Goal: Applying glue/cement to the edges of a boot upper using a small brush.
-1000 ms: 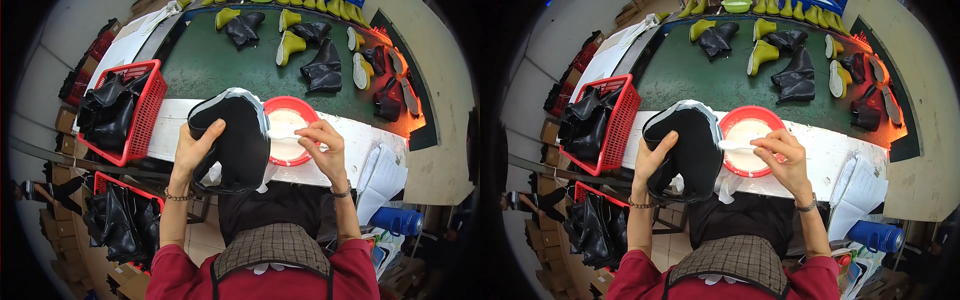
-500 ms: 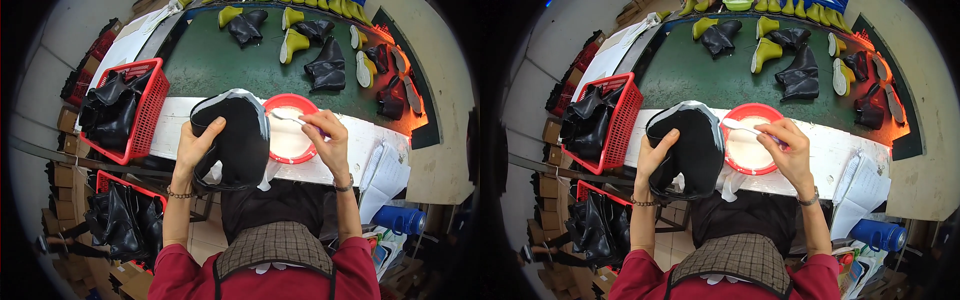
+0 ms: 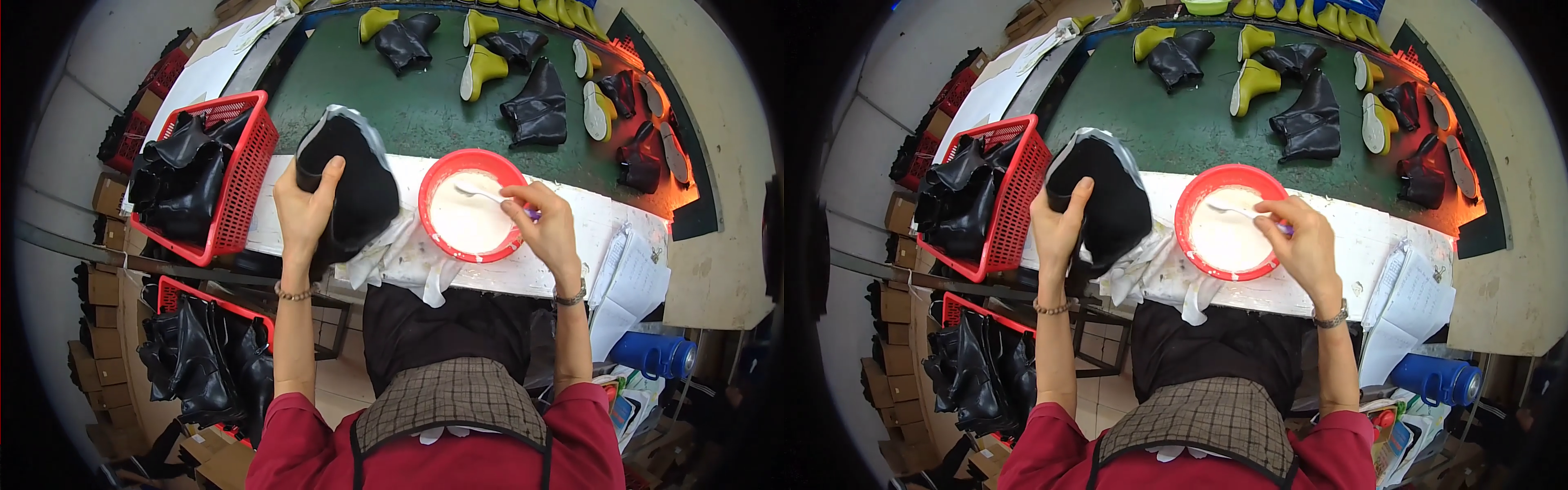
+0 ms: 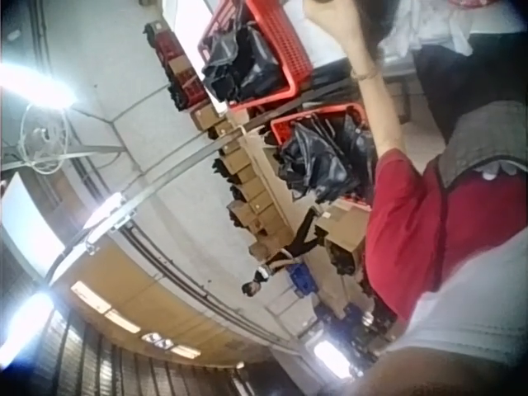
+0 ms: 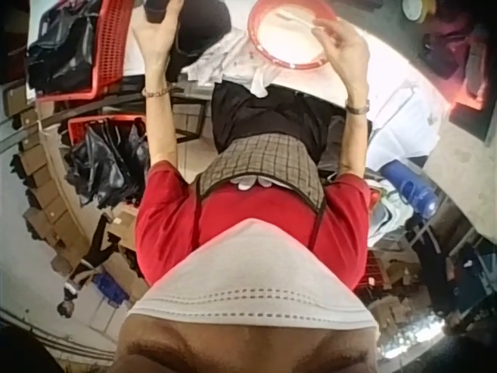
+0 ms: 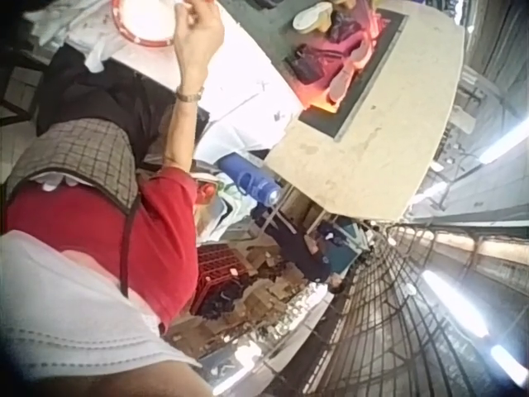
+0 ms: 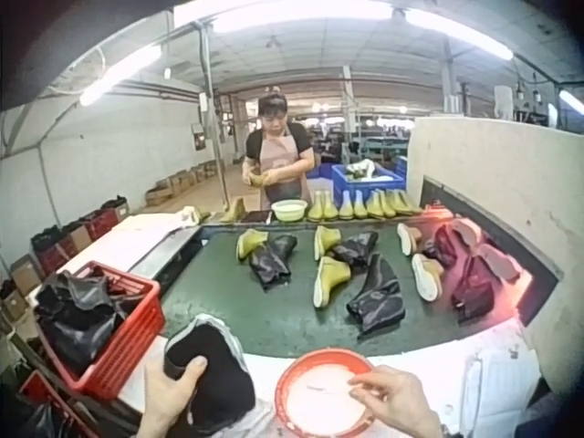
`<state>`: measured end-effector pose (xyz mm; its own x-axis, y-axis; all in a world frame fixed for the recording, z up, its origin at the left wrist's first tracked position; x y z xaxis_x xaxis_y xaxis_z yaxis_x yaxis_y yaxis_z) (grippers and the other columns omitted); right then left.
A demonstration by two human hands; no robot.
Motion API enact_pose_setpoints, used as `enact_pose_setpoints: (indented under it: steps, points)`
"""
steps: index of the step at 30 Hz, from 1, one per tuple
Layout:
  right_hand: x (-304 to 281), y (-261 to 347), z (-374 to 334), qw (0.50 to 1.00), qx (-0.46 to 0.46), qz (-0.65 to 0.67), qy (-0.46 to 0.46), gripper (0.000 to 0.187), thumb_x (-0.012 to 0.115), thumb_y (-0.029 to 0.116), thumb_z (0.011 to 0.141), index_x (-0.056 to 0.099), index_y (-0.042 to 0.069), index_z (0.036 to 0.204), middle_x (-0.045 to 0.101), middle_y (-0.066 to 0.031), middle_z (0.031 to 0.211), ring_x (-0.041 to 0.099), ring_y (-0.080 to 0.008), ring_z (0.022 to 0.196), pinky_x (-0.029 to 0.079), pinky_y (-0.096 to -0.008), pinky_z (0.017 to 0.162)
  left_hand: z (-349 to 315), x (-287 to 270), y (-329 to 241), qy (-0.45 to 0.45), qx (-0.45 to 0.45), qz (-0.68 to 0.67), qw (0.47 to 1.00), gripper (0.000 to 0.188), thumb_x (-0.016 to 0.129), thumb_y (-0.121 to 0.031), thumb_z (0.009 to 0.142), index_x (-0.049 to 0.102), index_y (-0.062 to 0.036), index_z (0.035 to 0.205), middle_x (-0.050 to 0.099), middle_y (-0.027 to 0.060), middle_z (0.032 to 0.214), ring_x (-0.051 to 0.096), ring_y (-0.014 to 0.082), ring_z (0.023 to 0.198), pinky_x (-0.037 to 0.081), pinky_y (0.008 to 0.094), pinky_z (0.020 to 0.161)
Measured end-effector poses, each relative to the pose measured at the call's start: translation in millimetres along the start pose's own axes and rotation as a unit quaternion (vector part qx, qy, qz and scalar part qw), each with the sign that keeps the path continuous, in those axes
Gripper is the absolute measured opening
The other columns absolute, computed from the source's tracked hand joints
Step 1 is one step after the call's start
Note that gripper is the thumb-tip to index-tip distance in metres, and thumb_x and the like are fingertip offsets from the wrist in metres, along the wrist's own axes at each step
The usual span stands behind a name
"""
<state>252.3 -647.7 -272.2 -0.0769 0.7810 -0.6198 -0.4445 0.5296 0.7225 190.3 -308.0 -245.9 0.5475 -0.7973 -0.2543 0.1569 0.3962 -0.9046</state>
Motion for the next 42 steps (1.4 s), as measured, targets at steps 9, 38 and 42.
enact_pose_setpoints:
  steps: [9,38,42]
  points:
    - [-9.9,-4.2,-14.4,0.966,-0.027,-0.252,0.045,0.007,0.074,0.014,0.083,0.076,0.007,0.084,0.063,-0.0075,0.088,0.068,-0.0275,0.081,0.054,-0.0412,0.067,-37.6,-37.5,62.0,0.254,-0.039,0.323,0.911,0.135,0.096,-0.043,0.059,0.017,-0.0126,0.164,0.038,0.0283,0.156,0.038,0.0461,0.143,0.038,0.0582,0.111]
    - [-12.3,25.9,-32.4,0.99,-0.003,0.133,-0.048,0.019,0.08,0.005,0.086,0.078,0.004,0.105,0.068,-0.0033,0.087,0.06,-0.0104,0.069,0.045,-0.0242,0.059,-76.7,16.0,-5.0,0.103,0.234,0.264,0.93,0.075,0.067,0.002,0.081,0.046,-0.0031,0.152,0.037,0.0252,0.161,0.032,0.0472,0.149,0.03,0.0516,0.121]
    - [-1.7,31.5,-29.2,0.987,-0.033,0.15,-0.035,0.018,0.081,0.007,0.086,0.079,0.004,0.104,0.067,-0.002,0.084,0.056,-0.0078,0.066,0.042,-0.0234,0.056,-86.0,28.6,-22.1,0.112,0.262,0.224,0.932,0.073,0.072,-0.004,0.083,0.047,-0.0032,0.151,0.037,0.0282,0.16,0.032,0.0486,0.149,0.031,0.053,0.119]
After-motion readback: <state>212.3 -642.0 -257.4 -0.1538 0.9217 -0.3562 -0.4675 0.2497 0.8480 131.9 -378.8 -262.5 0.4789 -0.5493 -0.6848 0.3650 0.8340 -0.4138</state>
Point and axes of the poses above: each hand's wrist, its own z-axis towards the middle knuckle, its own x-axis out of the palm, y = z × x, the point moved 1 cm from there along z, towards the middle knuckle
